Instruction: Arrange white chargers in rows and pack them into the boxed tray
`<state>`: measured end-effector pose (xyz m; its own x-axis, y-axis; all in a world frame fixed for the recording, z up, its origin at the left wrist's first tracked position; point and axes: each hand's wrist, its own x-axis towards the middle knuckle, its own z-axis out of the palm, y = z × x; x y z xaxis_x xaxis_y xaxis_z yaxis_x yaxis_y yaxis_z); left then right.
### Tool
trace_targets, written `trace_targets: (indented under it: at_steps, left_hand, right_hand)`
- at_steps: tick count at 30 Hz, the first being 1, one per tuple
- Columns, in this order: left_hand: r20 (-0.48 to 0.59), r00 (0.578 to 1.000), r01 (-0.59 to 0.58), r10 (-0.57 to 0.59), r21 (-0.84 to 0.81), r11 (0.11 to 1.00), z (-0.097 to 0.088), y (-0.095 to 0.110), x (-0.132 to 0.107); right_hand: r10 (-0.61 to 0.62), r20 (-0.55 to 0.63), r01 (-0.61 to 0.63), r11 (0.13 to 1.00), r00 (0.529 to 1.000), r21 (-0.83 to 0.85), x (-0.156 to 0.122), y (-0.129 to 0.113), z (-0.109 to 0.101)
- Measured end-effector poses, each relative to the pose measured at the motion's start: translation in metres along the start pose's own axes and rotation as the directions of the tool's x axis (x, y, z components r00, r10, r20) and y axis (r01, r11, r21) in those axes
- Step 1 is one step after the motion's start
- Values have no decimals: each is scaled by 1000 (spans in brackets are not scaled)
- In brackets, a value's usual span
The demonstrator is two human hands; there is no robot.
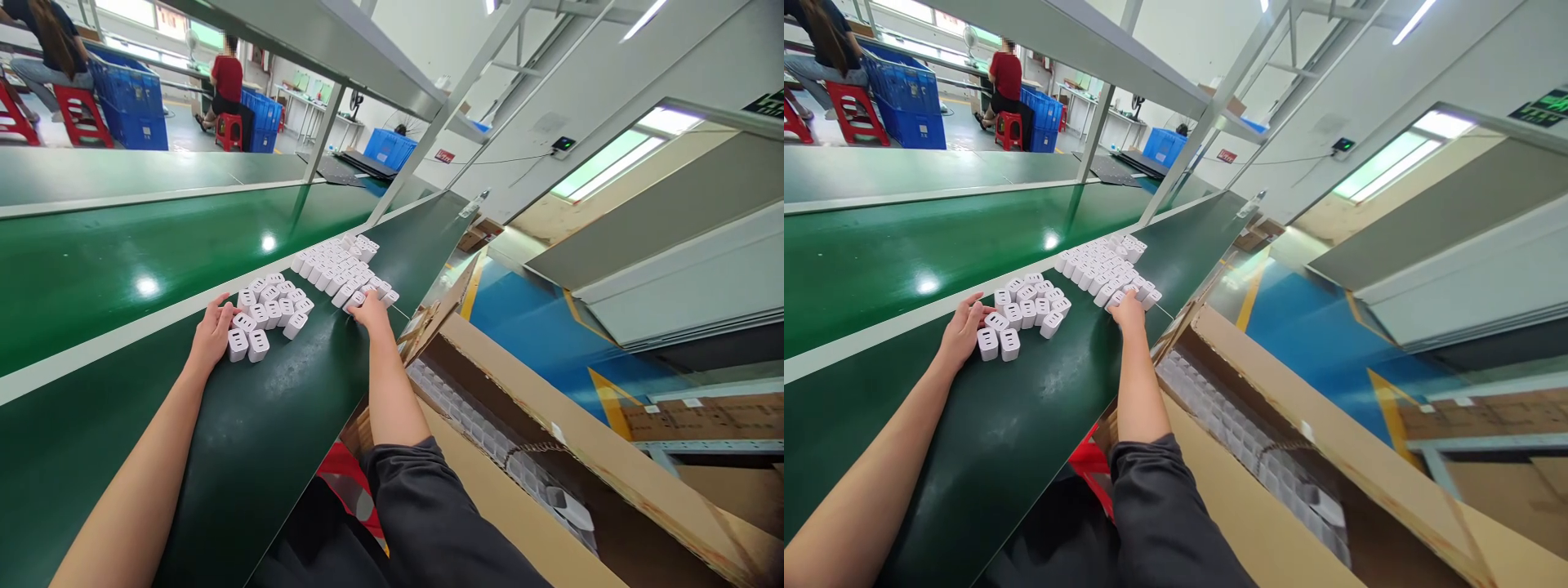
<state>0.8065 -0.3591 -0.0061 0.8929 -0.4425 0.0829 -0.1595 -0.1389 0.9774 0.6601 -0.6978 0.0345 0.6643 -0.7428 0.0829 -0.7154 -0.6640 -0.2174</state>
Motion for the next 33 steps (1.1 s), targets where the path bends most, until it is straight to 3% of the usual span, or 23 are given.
trace_targets:
  at_steps: [3,6,13,16,21,33]
  left_hand:
    - [-1,1000,1,-1,-2,1000,0,1,0]
    - [-3,1000,-1,1,3,1000,-1,1,-1]
    - [7,1000,8,-8,21,1000,-2,1,-1]
    - [6,1000,6,-7,12,1000,-1,1,-1]
    - [6,1000,6,-6,23,1000,-1,0,-1]
    - [4,1000,-10,10,6,1000,-1,-2,1]
  right_hand:
    - [155,2,-155,988,988,25,-4,-4,0]
    - [194,-10,-193,979,981,69,-8,-7,-5]
    - [148,-41,-138,974,988,177,-8,-8,-11]
    - [138,-121,-110,971,983,213,-9,-9,-7]
    - [229,-253,-159,949,940,271,-1,-3,5]
    - [298,-233,-177,885,925,430,23,9,27]
